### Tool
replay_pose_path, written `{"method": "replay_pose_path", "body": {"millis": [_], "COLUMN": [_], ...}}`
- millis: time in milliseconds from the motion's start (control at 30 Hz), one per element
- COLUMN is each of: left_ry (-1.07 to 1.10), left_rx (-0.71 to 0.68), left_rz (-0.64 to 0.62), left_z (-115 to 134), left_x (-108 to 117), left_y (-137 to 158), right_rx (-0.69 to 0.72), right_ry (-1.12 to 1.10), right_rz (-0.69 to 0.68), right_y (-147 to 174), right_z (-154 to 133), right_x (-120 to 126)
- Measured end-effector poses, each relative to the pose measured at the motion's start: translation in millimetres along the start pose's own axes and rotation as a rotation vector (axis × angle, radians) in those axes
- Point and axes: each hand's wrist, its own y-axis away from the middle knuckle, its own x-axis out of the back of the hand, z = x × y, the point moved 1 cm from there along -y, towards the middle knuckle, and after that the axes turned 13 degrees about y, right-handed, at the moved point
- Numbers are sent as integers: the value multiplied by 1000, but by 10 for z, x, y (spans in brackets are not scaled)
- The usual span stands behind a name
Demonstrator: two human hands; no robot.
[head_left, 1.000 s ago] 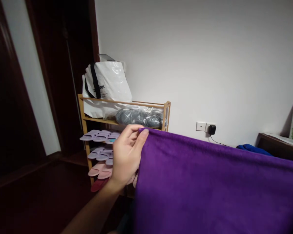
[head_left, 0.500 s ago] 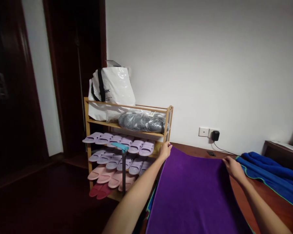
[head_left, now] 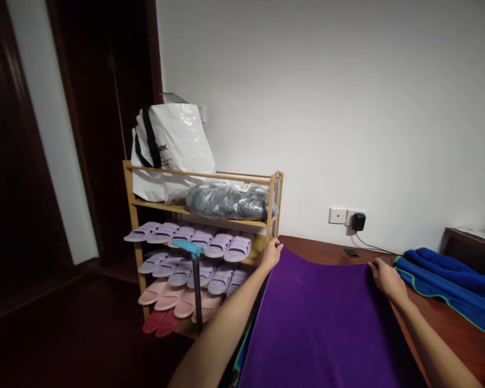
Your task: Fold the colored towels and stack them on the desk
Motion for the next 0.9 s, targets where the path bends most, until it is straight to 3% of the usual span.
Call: {"method": "replay_pose_path", "body": {"millis": [167, 300, 400, 567, 733, 900], "left_ry": [-115, -211, -253, -322, -379, -427], "left_rx": [-37, -203, -295, -263, -256, -311], "left_rz": [-29, -140, -303, -425, -424, -335], "left_z": [115, 177, 96, -97, -52, 232], "left_x": [41, -152, -360, -478, -402, -283], "left_y": [76, 396, 648, 828, 914, 1166], "right_rx": [7, 129, 235, 216, 203, 192], "right_ry": [40, 49, 32, 58, 94, 182], "right_rz": [6, 7, -80, -161, -150, -40], "right_y": [66, 243, 414, 575, 688, 894], "right_z": [-105, -398, -525, -450, -407, -534], "right_x": [-10, -216, -475, -706, -610, -296]}}
